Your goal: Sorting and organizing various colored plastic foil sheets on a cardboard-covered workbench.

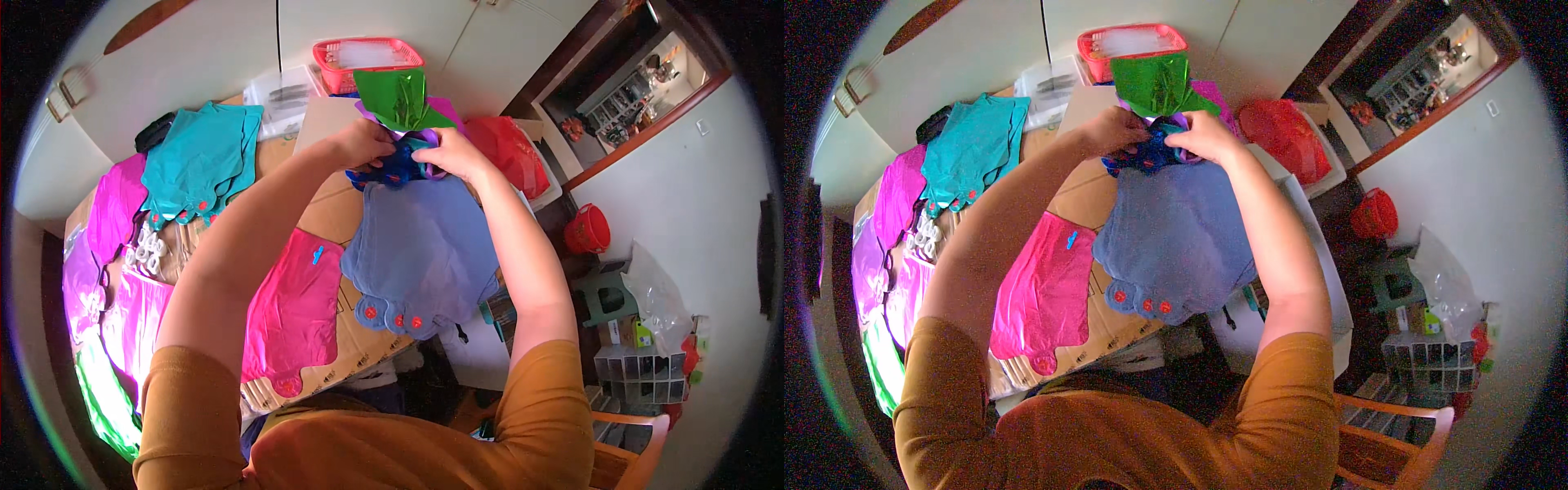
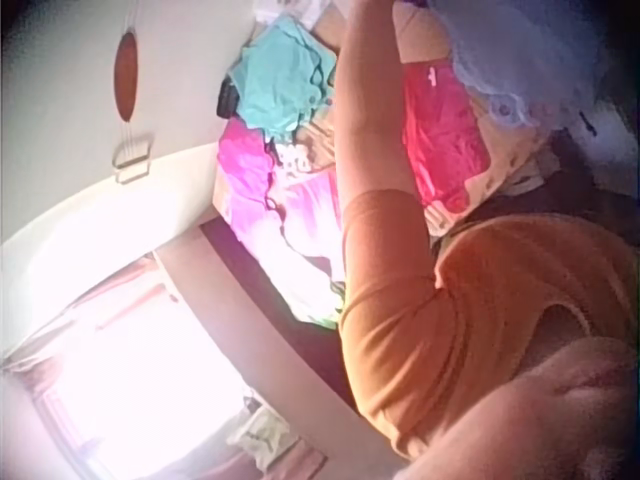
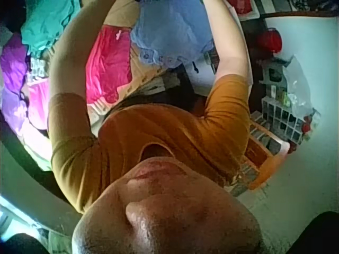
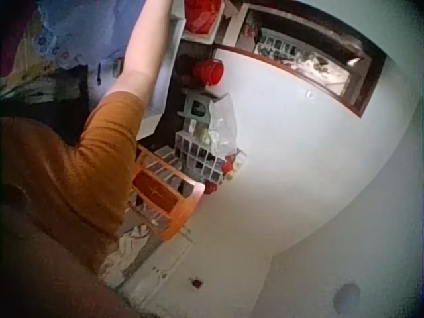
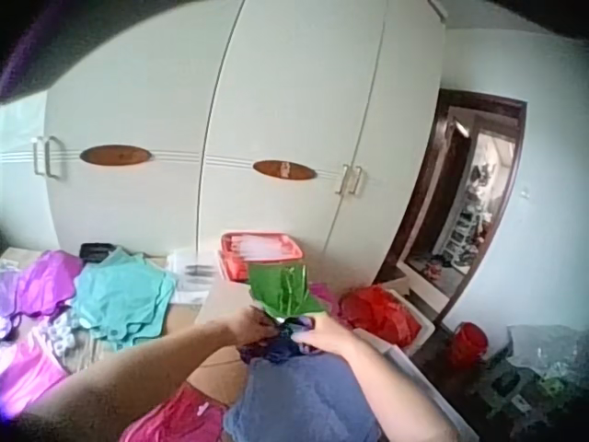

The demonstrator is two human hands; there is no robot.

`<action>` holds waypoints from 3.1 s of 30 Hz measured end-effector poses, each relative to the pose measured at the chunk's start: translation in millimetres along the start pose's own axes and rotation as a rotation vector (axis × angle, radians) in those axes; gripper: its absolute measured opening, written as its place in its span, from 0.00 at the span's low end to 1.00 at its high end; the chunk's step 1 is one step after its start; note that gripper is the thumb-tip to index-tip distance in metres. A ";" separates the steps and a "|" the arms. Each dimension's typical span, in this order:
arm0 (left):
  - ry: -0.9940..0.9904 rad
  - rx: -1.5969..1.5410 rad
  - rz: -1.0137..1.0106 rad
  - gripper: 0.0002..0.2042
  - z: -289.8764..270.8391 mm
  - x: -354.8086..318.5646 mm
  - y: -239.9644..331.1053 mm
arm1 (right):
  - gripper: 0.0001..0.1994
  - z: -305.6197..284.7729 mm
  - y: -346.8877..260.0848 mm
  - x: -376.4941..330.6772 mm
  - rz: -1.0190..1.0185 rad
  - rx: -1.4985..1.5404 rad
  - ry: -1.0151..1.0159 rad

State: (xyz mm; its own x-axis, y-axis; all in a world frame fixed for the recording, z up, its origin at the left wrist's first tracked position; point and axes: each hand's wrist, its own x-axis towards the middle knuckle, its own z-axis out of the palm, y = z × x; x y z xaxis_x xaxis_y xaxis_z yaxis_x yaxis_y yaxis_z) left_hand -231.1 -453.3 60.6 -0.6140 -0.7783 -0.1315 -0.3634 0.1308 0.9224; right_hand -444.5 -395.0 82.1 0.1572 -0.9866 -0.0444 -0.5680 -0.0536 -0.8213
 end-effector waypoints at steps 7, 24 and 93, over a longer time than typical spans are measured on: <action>0.248 0.375 0.316 0.19 11.3 6.7 -3.1 | 0.11 25.9 13.3 6.6 -0.206 -0.378 0.335; 0.567 0.651 0.294 0.45 26.2 -28.3 -23.3 | 0.11 -18.5 -16.3 30.7 0.296 0.072 0.628; -0.397 -0.013 0.250 0.06 111.6 -187.3 18.8 | 0.19 77.0 -28.8 -249.4 -0.050 -0.292 0.305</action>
State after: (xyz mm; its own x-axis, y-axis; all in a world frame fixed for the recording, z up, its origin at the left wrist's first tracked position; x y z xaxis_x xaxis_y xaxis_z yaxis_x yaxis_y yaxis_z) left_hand -201.1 -236.5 62.0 -0.9029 -0.4288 -0.0312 -0.1631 0.2745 0.9477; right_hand -405.2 -135.5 73.1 -0.0311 -0.9797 0.1980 -0.7773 -0.1008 -0.6209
